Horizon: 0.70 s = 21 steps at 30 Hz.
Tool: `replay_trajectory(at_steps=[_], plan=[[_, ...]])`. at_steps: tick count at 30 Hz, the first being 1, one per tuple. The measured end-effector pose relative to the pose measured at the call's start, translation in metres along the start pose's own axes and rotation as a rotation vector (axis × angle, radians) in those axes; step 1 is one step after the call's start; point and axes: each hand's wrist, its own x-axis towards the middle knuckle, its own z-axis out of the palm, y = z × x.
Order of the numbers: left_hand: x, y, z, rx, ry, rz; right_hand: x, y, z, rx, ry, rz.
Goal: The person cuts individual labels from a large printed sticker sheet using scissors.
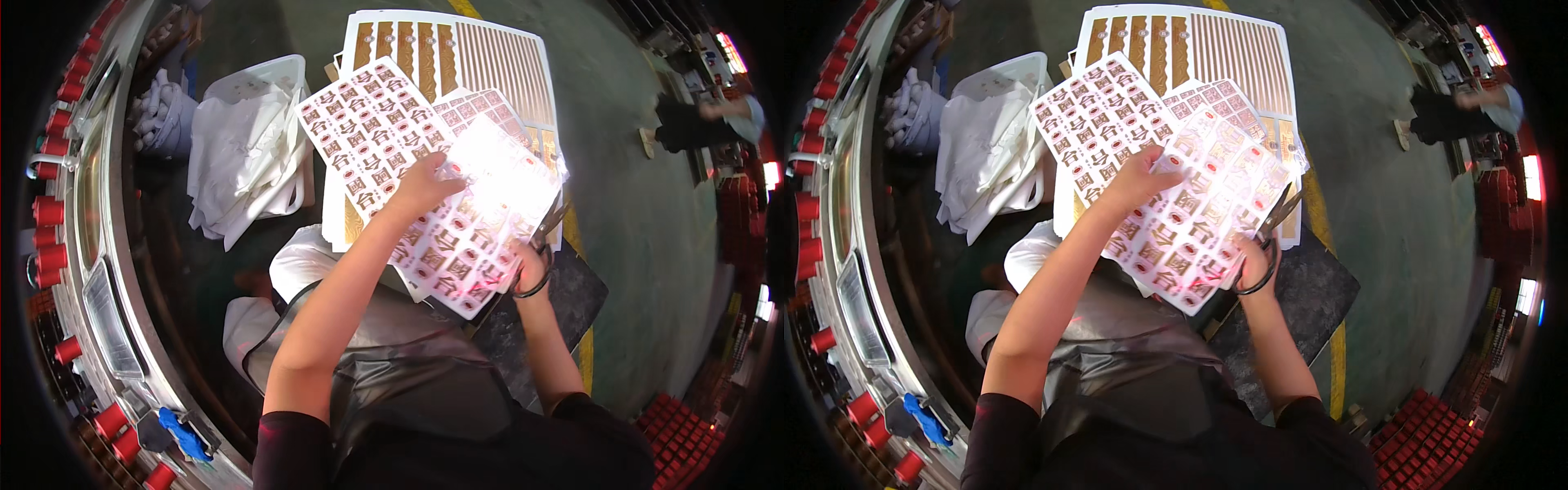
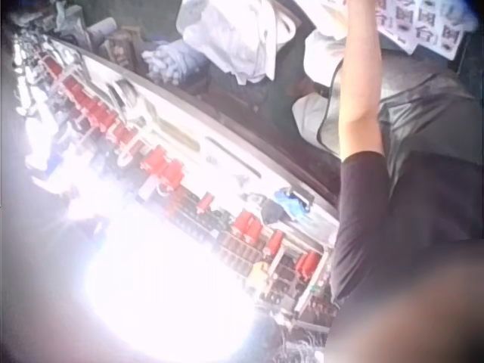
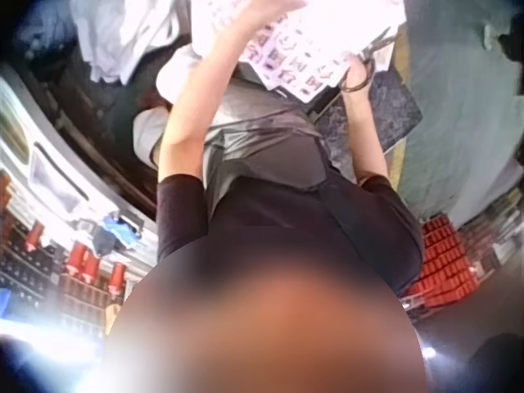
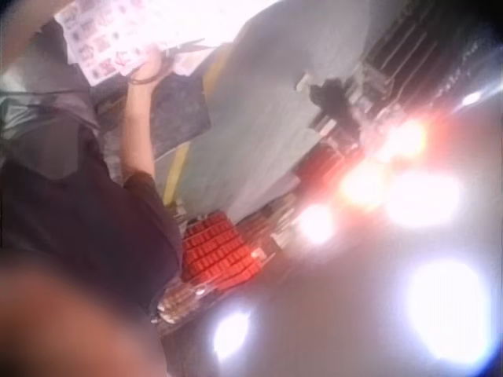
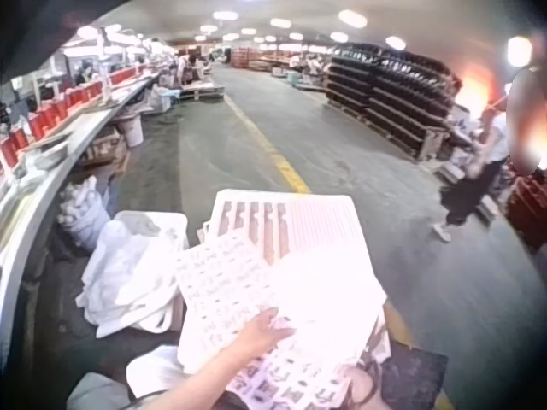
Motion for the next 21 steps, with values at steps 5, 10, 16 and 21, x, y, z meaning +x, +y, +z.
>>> replay_trajectory(at_steps=[5, 10, 16, 21], plan=[[-0.043, -0.004, -0.025, -0.080, 0.214, -0.015, 0.057, -0.028, -0.025, -0.100, -0.012, -0.145], [-0.124, -0.041, -0.037, -0.377, 0.224, -0.589, 0.151, -0.072, -0.062, -0.243, -0.124, -0.180], [-0.150, -0.084, 0.006, -0.696, 0.205, -0.805, 0.242, -0.067, -0.065, -0.387, -0.189, -0.029], [-0.148, -0.064, 0.043, -0.921, 0.131, -0.805, 0.244, -0.055, -0.069, -1.306, 0.139, 0.053]])
